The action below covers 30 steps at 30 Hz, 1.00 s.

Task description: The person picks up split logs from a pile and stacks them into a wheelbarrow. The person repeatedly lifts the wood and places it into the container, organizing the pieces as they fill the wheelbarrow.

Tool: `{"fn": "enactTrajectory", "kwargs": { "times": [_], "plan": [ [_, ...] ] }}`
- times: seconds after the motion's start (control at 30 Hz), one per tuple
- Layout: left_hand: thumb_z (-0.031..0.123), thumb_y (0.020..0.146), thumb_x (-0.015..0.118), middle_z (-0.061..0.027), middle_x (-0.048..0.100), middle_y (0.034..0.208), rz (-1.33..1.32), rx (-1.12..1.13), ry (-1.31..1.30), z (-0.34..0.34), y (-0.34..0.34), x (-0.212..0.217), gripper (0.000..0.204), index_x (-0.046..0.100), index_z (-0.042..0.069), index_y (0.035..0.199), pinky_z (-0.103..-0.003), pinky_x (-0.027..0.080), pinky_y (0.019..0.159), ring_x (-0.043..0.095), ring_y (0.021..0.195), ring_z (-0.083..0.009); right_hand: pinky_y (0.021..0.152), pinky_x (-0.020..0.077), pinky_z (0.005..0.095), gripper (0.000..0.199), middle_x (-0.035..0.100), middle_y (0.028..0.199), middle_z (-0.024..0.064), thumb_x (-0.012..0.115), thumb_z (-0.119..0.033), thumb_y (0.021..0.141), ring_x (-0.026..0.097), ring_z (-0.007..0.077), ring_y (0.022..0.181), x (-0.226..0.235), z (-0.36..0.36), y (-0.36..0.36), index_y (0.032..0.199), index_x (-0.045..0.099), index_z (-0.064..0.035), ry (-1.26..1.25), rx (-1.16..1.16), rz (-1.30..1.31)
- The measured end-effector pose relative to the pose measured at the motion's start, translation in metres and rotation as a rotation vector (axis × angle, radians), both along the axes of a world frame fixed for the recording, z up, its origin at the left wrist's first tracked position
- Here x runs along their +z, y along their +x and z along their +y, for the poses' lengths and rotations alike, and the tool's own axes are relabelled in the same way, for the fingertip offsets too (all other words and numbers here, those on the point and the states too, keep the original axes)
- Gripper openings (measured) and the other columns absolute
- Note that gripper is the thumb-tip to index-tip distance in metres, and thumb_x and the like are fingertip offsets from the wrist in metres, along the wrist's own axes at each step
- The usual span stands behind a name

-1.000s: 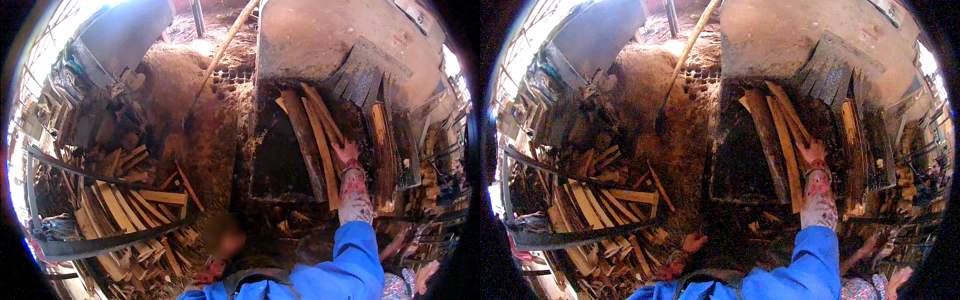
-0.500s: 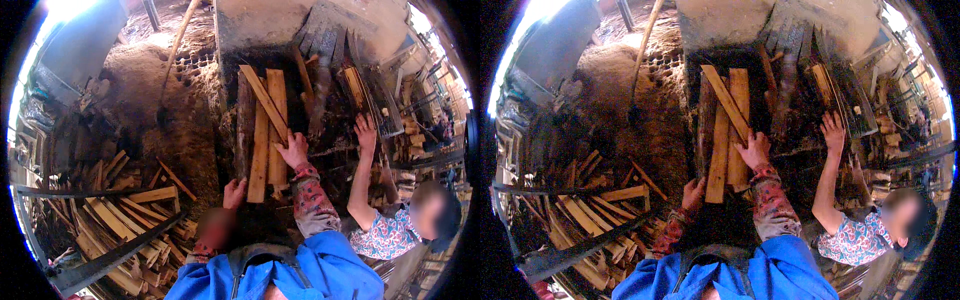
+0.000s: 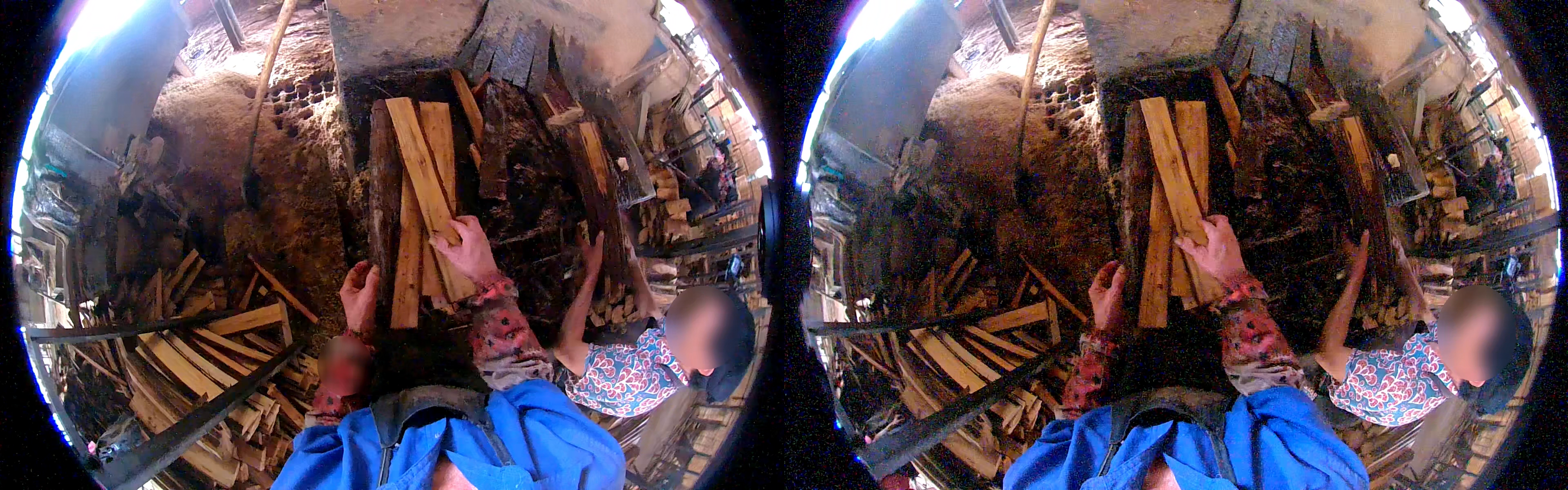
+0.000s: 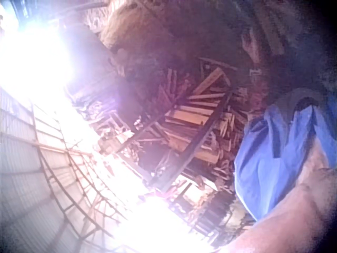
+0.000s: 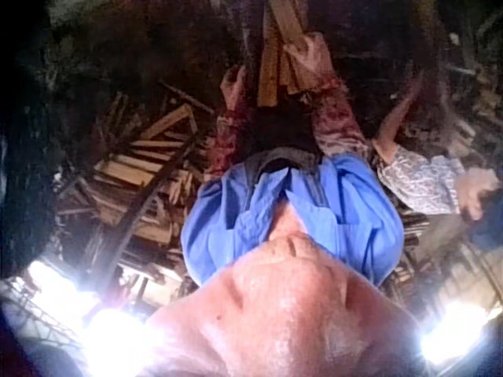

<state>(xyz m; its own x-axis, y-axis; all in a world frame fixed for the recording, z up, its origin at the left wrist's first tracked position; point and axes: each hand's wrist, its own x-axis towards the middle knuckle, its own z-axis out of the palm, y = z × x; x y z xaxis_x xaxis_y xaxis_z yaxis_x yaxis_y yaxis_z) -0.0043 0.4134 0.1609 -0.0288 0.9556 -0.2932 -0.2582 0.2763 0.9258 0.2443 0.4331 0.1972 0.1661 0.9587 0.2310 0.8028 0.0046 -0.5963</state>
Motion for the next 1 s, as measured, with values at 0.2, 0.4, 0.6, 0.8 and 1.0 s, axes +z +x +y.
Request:
{"fn": "enactTrajectory", "kwargs": {
  "times": [0.2, 0.4, 0.6, 0.8, 1.0],
  "plan": [
    [0.019, 0.084, 0.074, -0.0087, 0.06, 0.116, 0.173, -0.038, 0.08, 0.02, 0.008, 0.008, 0.049, 0.054, -0.004, 0.123, -0.03, 0.045, 0.092, 0.056, 0.106, -0.0167, 0.085, 0.0465, 0.045, 0.048, 0.059, 0.106, 0.0222, 0.076, -0.026, 0.076, 0.055, 0.0389, 0.1, 0.011, 0.041, 0.059, 0.11, 0.059, 0.0041, 0.314, -0.142, -0.135],
    [0.022, 0.08, 0.079, -0.0131, 0.053, 0.127, 0.097, -0.136, 0.116, 0.048, 0.041, -0.019, 0.064, 0.047, -0.006, 0.129, -0.035, 0.041, 0.101, 0.05, 0.116, -0.0206, 0.095, 0.0434, 0.0475, 0.094, 0.05, 0.127, 0.0279, 0.072, -0.054, 0.072, 0.048, 0.0405, 0.118, -0.02, 0.112, 0.134, 0.139, 0.037, 0.0019, -0.202, -0.401, -0.18],
    [0.018, 0.077, 0.082, -0.0108, 0.053, 0.125, 0.091, -0.125, 0.13, 0.053, 0.065, -0.008, 0.068, 0.044, -0.004, 0.129, -0.033, 0.044, 0.096, 0.051, 0.114, -0.019, 0.097, 0.044, 0.0476, 0.119, 0.043, 0.136, 0.0285, 0.075, -0.061, 0.066, 0.048, 0.046, 0.118, -0.025, 0.14, 0.119, 0.148, 0.017, 0.0025, -0.376, -0.44, -0.368],
    [0.024, 0.076, 0.083, -0.012, 0.055, 0.123, -0.17, -0.126, 0.181, 0.058, 0.08, -0.001, 0.071, 0.044, -0.004, 0.128, -0.034, 0.044, 0.095, 0.053, 0.112, -0.0203, 0.092, 0.0487, 0.0441, 0.115, 0.046, 0.13, 0.0325, 0.074, -0.062, 0.064, 0.051, 0.0426, 0.117, -0.012, 0.138, 0.117, 0.144, 0.021, 0.001, -0.294, -0.333, -0.15],
    [0.019, 0.076, 0.081, -0.0122, 0.059, 0.113, 0.46, 0.035, 0.426, 0.054, 0.079, -0.037, 0.065, 0.046, -0.003, 0.127, -0.033, 0.048, 0.088, 0.058, 0.1, -0.0205, 0.102, 0.0429, 0.0412, 0.092, 0.048, 0.137, 0.0163, 0.079, -0.024, 0.076, 0.049, 0.0275, 0.124, -0.004, 0.122, 0.126, 0.146, 0.023, -0.0016, -0.148, -0.156, 0.411]
  ]
}}
